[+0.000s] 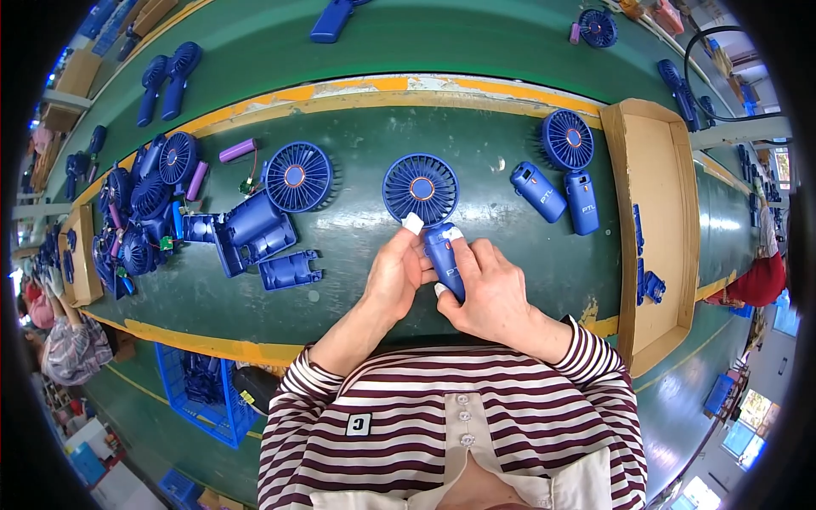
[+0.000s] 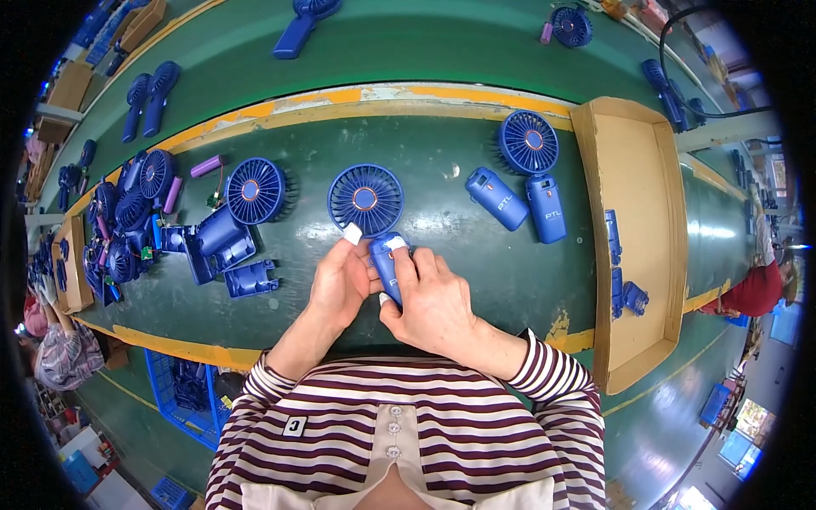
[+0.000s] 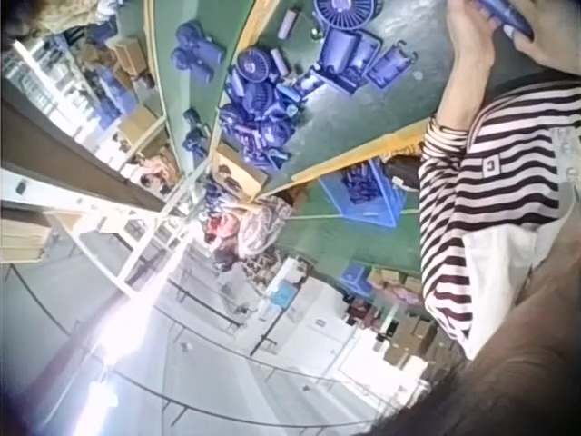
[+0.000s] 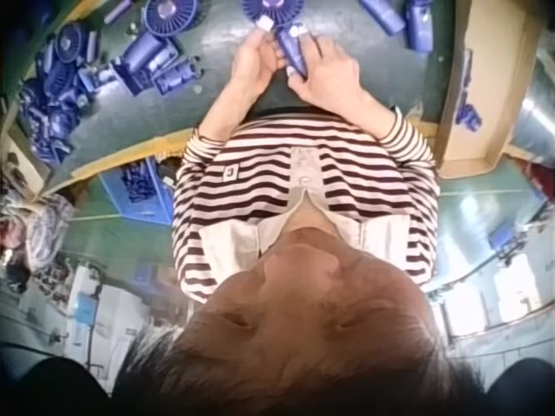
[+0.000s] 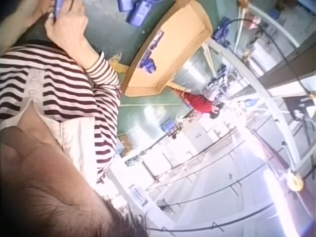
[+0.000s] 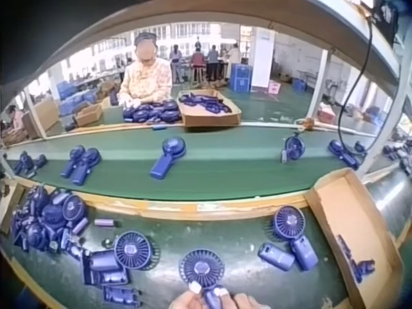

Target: The person assembles handheld fans by inserting batteries and circuit boards into the handle casings, attaching the plastic covers by hand, and pressing the buttons to test the fans.

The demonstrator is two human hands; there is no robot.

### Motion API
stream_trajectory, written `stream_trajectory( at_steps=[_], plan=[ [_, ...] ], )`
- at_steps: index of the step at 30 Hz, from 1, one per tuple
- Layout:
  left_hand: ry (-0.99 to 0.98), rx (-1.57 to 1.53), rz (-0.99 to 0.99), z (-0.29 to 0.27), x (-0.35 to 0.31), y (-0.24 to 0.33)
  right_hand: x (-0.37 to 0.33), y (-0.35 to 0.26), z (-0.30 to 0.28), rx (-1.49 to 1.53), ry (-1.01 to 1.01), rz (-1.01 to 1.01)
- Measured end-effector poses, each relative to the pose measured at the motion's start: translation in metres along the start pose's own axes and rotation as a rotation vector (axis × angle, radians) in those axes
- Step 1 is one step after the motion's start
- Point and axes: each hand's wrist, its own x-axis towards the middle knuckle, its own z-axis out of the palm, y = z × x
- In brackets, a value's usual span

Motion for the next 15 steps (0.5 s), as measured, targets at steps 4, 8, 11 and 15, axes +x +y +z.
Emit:
stream_trajectory(
  at_steps=[4,8,11,15],
  plan=[
    [-0.007,0.023,0.007,0.0004,0.0006,0.0001,0.0029,0.0034,0.0023,0.006,-0.007,-0.018],
    [-0.018,0.016,-0.008,-0.0016,0.0020,0.0000,0.0065,0.0051,0.0033,-0.006,-0.032,-0.045],
    [0.002,0.005,-0.010,-0.0015,0.0025,0.0001,0.0079,0.0055,0.0034,-0.026,-0.066,-0.064],
    [0.106,0.081,-0.008,0.0007,0.0049,-0.0030,0.0084,0.0039,0.0030,-0.056,-0.087,-0.071]
  ],
)
